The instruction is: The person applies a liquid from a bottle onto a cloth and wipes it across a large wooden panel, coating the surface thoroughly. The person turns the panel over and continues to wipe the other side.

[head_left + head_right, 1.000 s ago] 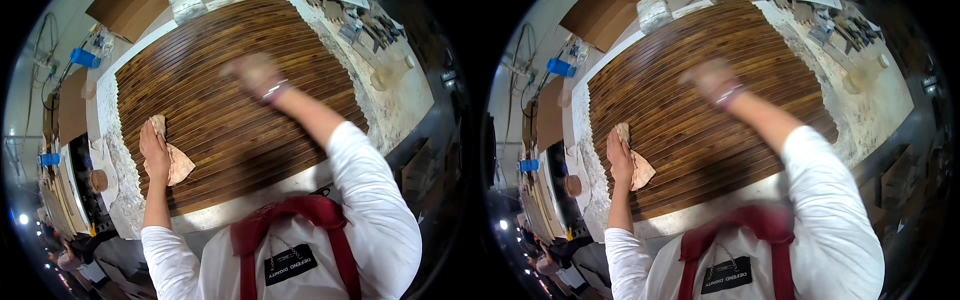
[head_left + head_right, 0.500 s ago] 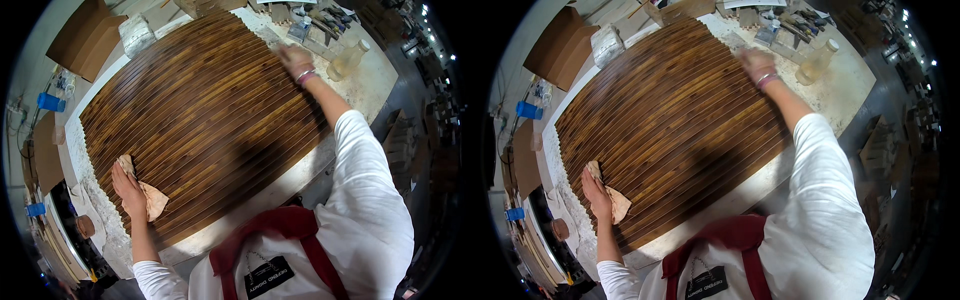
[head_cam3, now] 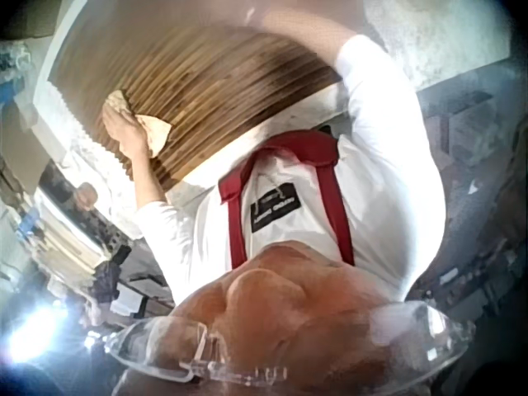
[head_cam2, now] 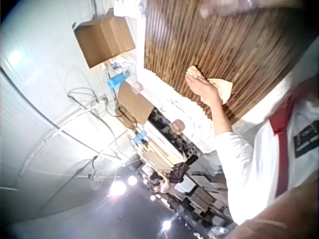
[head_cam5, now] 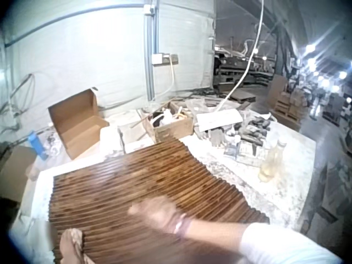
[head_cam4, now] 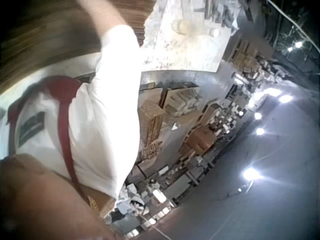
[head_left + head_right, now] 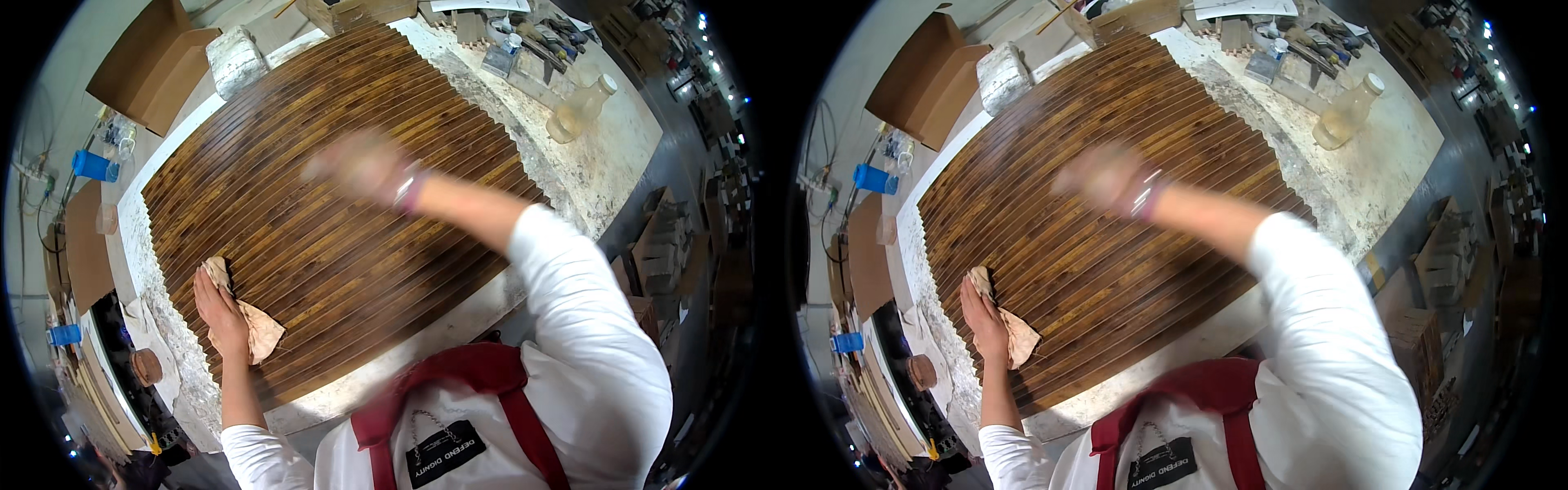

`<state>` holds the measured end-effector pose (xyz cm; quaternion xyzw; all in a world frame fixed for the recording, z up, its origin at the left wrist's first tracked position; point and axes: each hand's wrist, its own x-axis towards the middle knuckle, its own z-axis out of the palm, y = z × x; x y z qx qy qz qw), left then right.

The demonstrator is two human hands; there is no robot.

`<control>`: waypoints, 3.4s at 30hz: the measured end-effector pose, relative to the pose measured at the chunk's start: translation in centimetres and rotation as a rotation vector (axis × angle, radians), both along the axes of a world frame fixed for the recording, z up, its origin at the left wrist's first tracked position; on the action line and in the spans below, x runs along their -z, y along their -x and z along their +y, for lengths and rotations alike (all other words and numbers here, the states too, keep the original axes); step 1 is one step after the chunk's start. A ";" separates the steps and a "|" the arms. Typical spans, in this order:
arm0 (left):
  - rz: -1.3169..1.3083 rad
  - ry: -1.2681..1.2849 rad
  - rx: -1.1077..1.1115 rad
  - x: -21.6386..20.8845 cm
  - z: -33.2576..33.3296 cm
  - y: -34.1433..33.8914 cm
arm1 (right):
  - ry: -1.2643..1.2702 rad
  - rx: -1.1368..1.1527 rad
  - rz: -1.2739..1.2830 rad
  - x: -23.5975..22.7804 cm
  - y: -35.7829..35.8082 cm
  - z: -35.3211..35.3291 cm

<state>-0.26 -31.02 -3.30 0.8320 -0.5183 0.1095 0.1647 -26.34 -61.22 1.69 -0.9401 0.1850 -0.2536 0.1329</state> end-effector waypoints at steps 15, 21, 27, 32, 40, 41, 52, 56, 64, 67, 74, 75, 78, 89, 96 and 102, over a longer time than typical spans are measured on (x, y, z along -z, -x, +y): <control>0.070 -0.018 -0.016 -0.7 -1.1 0.6 | -0.046 0.498 0.340 -0.3 8.2 -12.2; 0.089 0.014 0.023 -0.7 -0.6 0.0 | 0.050 0.527 0.197 2.6 13.0 -14.1; 0.012 0.017 -0.035 -1.5 -0.8 0.6 | -0.049 0.292 0.405 -2.1 0.5 -4.7; 0.049 0.019 0.002 -0.1 -0.6 -0.4 | 0.042 -0.356 0.195 0.3 -9.5 7.9; 0.064 0.012 -0.035 -0.1 -1.3 0.2 | 0.111 -0.265 0.098 0.5 -13.3 5.2; 0.062 0.026 -0.042 -0.1 -1.0 0.1 | 0.107 -0.244 0.170 0.0 -13.9 5.4; -0.005 0.179 0.169 -5.7 -8.2 -3.1 | 0.020 -0.174 0.217 0.4 -11.1 3.7; 0.062 -0.004 0.045 0.7 -9.2 -8.3 | -0.069 0.199 0.279 0.5 -1.7 -7.4; -0.017 -0.052 0.026 0.9 -9.3 -8.1 | 0.158 0.368 0.282 2.1 9.5 -11.7; -0.022 -0.045 0.041 0.8 -9.4 -7.8 | -0.141 0.797 0.363 0.3 13.4 -15.7; 0.030 -0.055 0.012 0.9 -9.7 -7.0 | 0.118 0.665 0.297 2.1 13.9 -14.6; 0.041 -0.046 0.009 0.9 -10.4 -6.8 | 0.136 0.773 0.321 1.9 15.3 -16.7; 0.037 -0.062 -0.026 0.9 -9.7 -7.1 | -0.175 0.705 0.283 -1.5 8.6 -14.9; 0.002 -0.057 -0.007 1.2 -8.7 -8.0 | -0.215 0.223 0.168 1.9 -1.7 -10.0; 0.021 -0.041 0.022 0.5 -9.6 -7.3 | -0.017 0.641 0.241 1.8 11.4 -20.7; 0.035 -0.014 0.050 0.9 -9.7 -7.9 | 0.023 0.782 0.297 0.7 13.1 -22.0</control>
